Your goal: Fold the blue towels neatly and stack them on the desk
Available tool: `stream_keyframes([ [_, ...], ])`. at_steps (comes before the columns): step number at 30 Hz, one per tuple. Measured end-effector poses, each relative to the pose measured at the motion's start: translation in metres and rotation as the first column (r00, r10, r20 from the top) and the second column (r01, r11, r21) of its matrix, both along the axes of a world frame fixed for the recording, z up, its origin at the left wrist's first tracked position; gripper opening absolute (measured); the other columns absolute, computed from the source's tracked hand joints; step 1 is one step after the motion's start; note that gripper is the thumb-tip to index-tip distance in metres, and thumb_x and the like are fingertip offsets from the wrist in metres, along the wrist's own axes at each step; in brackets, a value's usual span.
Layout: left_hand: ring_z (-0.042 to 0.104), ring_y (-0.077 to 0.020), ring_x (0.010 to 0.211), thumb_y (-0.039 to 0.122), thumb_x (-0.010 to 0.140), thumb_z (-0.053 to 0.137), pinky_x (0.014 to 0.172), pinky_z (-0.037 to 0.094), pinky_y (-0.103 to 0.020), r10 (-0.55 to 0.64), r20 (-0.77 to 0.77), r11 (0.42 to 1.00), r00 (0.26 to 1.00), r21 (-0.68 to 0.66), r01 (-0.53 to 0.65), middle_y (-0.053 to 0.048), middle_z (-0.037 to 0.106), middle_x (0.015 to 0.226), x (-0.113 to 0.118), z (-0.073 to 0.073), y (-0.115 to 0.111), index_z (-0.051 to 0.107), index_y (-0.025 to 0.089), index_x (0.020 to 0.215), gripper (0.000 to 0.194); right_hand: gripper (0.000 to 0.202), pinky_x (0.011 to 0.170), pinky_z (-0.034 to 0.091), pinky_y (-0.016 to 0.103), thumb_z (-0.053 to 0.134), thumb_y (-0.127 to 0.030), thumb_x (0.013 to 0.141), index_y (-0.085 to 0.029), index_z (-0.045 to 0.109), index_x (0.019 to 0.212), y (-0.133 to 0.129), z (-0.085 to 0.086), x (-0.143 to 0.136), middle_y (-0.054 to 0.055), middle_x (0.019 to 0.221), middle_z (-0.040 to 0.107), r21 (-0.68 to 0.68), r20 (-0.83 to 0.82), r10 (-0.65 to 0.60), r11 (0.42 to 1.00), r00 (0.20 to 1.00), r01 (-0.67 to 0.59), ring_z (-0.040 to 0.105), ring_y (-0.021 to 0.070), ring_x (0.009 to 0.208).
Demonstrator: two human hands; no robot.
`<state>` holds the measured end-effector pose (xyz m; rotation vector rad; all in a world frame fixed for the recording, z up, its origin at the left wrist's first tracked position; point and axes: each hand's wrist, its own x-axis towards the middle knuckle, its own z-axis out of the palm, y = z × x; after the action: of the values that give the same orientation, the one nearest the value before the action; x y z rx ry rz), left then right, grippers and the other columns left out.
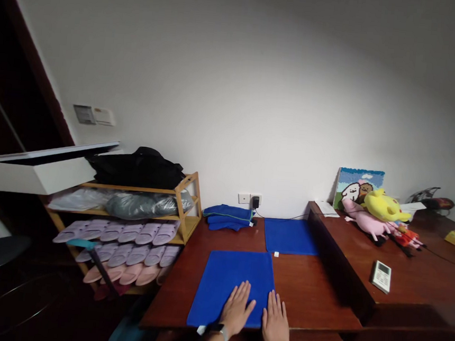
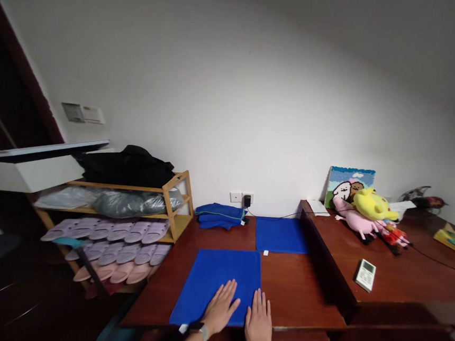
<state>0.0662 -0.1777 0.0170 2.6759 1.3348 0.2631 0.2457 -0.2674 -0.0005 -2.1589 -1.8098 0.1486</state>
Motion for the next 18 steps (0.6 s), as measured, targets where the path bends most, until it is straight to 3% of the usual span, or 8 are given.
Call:
stream_keyframes([
  [5,0.025,-0.0249,0.156,0.062,0.103,0.019,0.128,0.023,-0.049,0.283,-0.069,0.959,0.957,0.039,-0.281,-0.008,0.028,0.168,-0.092,0.005,0.027,0.025,0.017,0.162,0.074,0.065,0.129,0.016,0.046,0.022,-0.043,0.104,-0.012,0.031,0.16,-0.002,0.007,-0.001,0.005,0.167,0.024,-0.036,0.004,-0.014,0.999,1.0,0.014,0.018,0.0246,0.156],
  [8,0.024,-0.0247,0.156,0.062,0.102,0.02,0.128,0.023,-0.047,0.345,-0.049,0.938,0.937,0.063,-0.342,-0.009,0.026,0.168,-0.126,0.006,0.033,0.027,0.014,0.161,0.076,0.066,0.129,0.014,0.045,0.021,-0.043,0.103,-0.011,0.03,0.16,-0.002,0.008,-0.002,0.004,0.168,0.021,-0.071,0.005,-0.022,0.997,1.0,0.022,0.015,0.0243,0.157],
  [14,0.024,-0.0255,0.156,0.062,0.102,0.023,0.128,0.025,-0.047,0.354,0.0,0.933,0.935,0.072,-0.353,-0.01,0.027,0.168,-0.131,0.002,0.032,0.029,0.013,0.161,0.076,0.067,0.129,0.015,0.045,0.019,-0.045,0.103,-0.014,0.027,0.161,0.001,0.007,0.001,0.003,0.168,0.02,-0.137,0.004,-0.012,0.991,1.0,0.013,0.015,0.0233,0.157],
  [18,0.023,-0.0244,0.156,0.061,0.102,0.023,0.128,0.023,-0.045,0.358,0.003,0.932,0.934,0.055,-0.358,-0.01,0.025,0.168,-0.13,0.004,0.032,0.029,0.01,0.16,0.078,0.067,0.128,0.015,0.045,0.016,-0.048,0.103,-0.016,0.026,0.162,0.019,0.026,0.006,0.002,0.168,0.02,-0.165,0.016,-0.015,0.986,1.0,0.018,0.016,0.0228,0.157],
])
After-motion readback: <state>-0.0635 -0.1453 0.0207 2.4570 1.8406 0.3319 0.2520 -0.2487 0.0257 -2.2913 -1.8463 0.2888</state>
